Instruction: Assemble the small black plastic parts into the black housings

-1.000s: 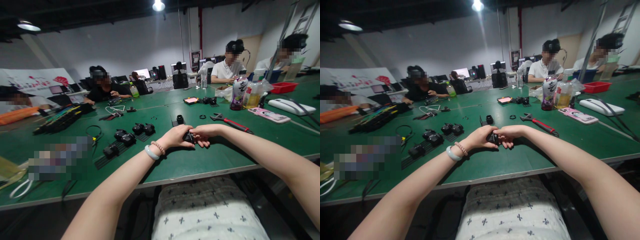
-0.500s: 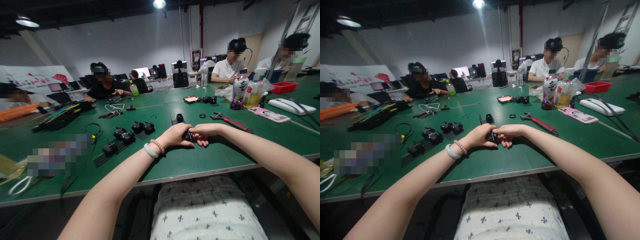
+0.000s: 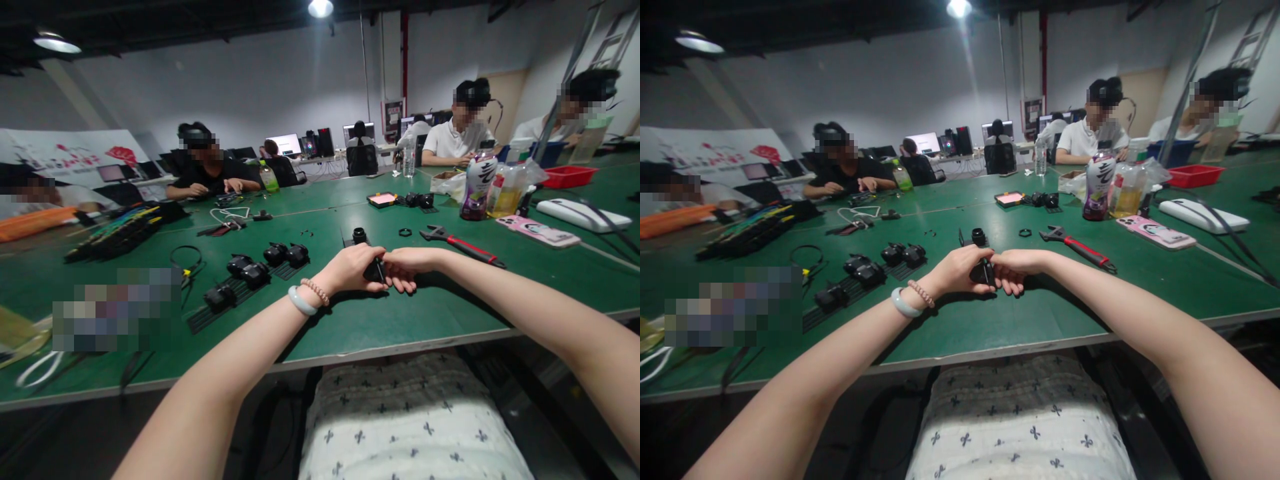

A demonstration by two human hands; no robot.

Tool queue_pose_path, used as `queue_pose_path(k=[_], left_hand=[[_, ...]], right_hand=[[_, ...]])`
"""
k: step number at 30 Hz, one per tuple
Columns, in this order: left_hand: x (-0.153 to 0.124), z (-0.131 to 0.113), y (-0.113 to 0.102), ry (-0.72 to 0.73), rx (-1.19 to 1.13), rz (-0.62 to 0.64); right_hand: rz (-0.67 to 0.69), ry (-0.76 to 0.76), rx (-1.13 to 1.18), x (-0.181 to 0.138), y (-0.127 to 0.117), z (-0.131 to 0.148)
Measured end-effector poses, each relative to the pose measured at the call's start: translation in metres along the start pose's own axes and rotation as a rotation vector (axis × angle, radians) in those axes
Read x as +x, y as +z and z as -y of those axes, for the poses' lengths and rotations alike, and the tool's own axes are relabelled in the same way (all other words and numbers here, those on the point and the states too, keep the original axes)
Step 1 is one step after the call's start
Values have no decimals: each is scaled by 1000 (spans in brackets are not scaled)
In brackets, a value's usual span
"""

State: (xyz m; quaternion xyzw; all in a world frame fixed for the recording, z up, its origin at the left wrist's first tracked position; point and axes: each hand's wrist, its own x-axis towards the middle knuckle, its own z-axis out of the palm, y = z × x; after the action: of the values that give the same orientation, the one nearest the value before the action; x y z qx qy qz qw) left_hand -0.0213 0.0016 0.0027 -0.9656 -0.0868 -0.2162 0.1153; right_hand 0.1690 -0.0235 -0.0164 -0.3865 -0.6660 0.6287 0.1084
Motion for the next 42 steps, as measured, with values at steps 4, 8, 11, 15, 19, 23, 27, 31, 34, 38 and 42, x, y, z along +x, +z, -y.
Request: queue_pose_path(k=[4, 8, 11, 15, 19, 23, 27, 31, 34, 38, 42], left_hand=[[-1, 1, 2, 9, 39, -43], [0, 1, 1, -5, 64, -52], [0, 1, 0, -17, 73, -52], [0, 0, 0, -23, 70, -39], [0, 0, 1, -14, 79, -33], [-1, 1, 1, -11, 96, -23], [-2, 3, 1, 8, 103, -35], [-2, 3, 3, 24, 101, -60], [-2, 3, 2, 23, 98, -58], [-1, 2, 1, 21, 103, -50], [-2, 5, 2, -1, 121, -57]], right_hand=[[-12, 16, 14, 2, -1, -2], [-42, 11, 26, 3, 0, -1], [-76, -44, 38, 4, 1, -1], [-133, -137, 78, 7, 1, -3], [-142, -145, 62, 7, 2, -3], [-151, -107, 1, 2, 4, 0], [-171, -95, -23, 0, 5, 3], [-156, -83, -16, 2, 4, 2], [-160, -70, -25, 3, 3, 1], [-165, -56, -57, 2, 3, 2], [-82, -107, -74, 1, 3, 2]])
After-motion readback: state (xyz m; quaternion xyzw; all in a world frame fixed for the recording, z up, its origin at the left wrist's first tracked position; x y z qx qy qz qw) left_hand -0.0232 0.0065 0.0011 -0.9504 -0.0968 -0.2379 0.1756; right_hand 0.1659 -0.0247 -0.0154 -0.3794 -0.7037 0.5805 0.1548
